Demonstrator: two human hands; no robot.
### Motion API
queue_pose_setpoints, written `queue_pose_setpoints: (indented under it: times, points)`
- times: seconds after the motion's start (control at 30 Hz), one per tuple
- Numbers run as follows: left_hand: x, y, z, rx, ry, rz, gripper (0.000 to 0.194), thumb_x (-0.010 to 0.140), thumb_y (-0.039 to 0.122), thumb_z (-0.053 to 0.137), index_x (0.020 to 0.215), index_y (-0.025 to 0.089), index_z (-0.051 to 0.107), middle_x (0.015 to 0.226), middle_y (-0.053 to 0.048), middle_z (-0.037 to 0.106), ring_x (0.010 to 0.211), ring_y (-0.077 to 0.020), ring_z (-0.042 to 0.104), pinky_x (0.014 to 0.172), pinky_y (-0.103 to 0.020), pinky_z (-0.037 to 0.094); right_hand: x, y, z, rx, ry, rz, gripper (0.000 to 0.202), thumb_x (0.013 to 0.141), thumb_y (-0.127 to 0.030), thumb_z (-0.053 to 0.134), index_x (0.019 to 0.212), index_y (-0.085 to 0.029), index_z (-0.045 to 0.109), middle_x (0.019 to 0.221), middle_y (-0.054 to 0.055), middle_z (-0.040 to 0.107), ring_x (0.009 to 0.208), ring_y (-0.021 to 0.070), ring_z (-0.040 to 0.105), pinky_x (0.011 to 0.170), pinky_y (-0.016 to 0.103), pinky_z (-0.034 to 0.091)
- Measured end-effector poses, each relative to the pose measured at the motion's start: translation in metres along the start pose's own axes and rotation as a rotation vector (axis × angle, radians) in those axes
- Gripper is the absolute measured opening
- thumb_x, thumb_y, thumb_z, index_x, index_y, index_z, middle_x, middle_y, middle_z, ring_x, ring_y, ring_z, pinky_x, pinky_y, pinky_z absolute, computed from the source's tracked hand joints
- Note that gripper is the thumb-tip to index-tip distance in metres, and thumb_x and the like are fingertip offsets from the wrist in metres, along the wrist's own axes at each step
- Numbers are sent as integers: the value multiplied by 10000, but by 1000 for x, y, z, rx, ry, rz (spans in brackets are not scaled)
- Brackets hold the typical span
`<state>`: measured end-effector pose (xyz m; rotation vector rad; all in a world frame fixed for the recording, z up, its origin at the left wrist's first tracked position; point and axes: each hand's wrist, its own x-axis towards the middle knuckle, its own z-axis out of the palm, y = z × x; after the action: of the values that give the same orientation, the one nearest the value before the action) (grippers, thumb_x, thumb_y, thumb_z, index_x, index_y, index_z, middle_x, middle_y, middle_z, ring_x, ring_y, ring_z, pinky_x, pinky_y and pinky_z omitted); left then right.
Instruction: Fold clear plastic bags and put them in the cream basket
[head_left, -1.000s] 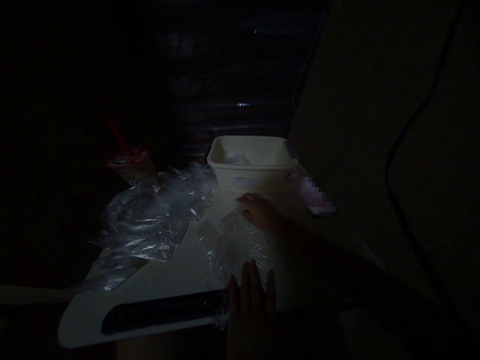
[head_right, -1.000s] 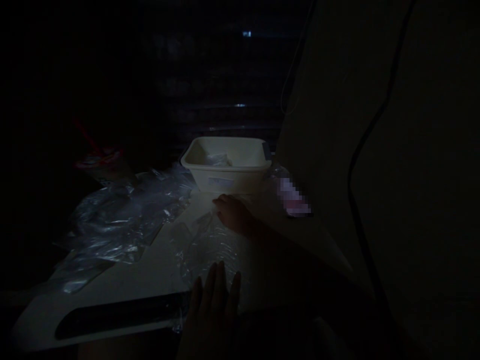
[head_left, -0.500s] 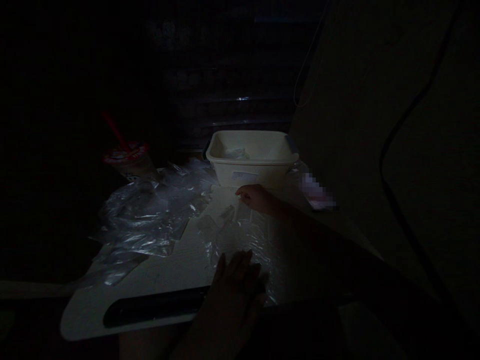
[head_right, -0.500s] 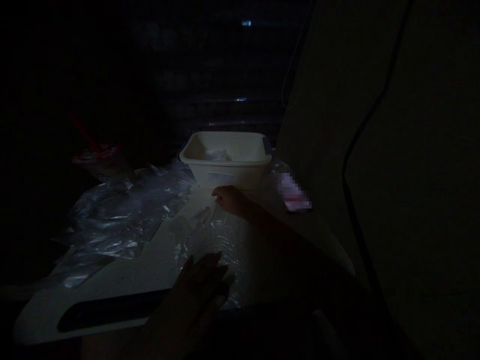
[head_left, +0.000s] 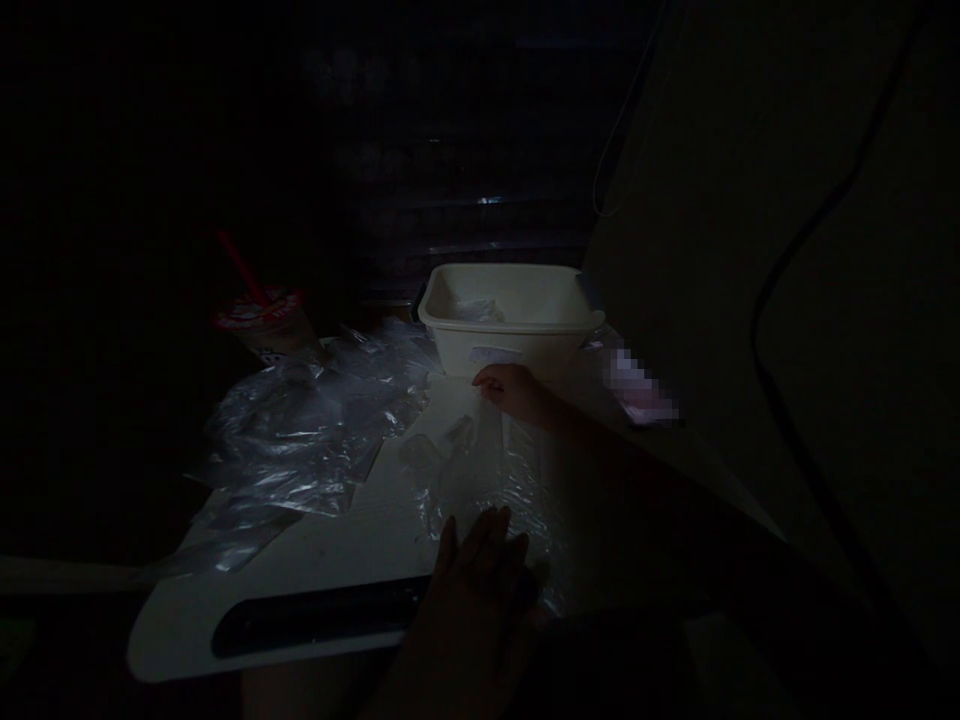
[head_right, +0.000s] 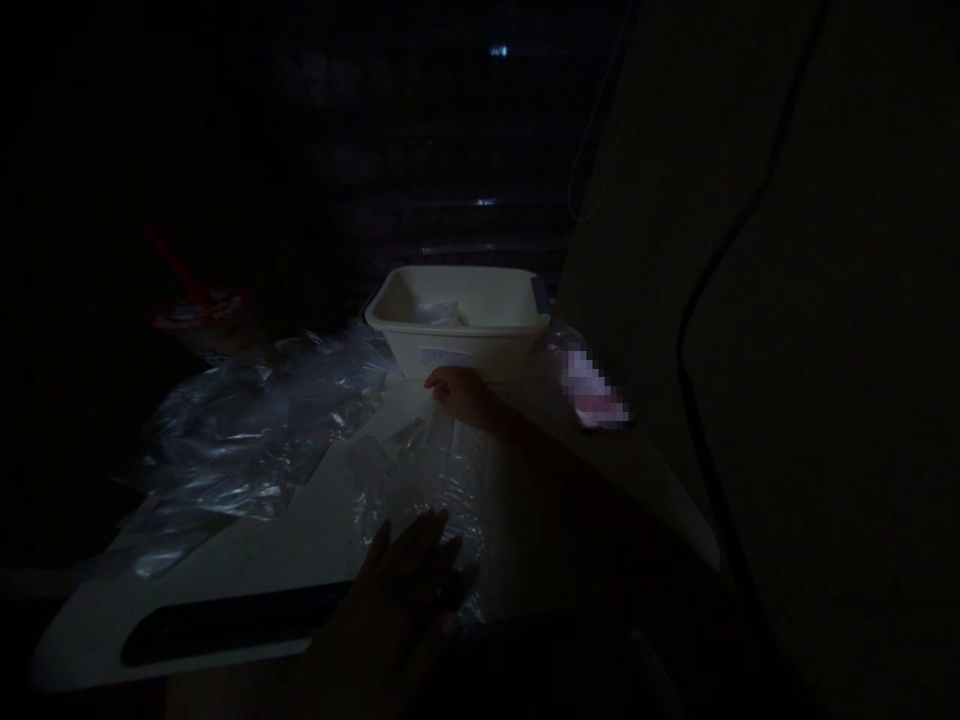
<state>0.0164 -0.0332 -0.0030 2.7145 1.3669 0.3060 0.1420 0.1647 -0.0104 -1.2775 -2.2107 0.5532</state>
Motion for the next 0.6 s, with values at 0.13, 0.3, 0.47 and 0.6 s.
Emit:
queue_pose_setpoints:
  times: [0.13,0.3,0.47,0.6]
  points:
    - [-1,1,2,-24,-3,-14,426,772,376,395,1177,248,374,1254,-35,375,1175,-223,256,930,-489,227,2,3,3,78,38,28,218,658,-68,487,846,-122,583,648,2,610,583,92,556,559,194,419]
    - [-1,4,-1,-25,8,-16,402,784,365,381,1173,263,376,1242,-22,393,1174,-217,259,935,-489,222,2,4,-1,127,105,69,212,683,-90,456,848,-112,587,719,37,631,650,117,573,604,222,431]
    - [1,4,-5,-13,16,-20,404,780,360,393,1170,258,380,1232,-32,406,1169,-229,269,918,-505,244,-2,4,-8,160,68,49,119,669,-139,501,670,-126,620,618,12,625,617,127,580,589,224,434]
    - [0,0,-6,-36,-48,60,391,810,349,327,1196,286,325,1245,-6,386,1164,-240,279,874,-525,302,-3,3,-9,187,47,55,143,610,-95,541,720,-128,625,595,1,622,570,116,577,551,211,438]
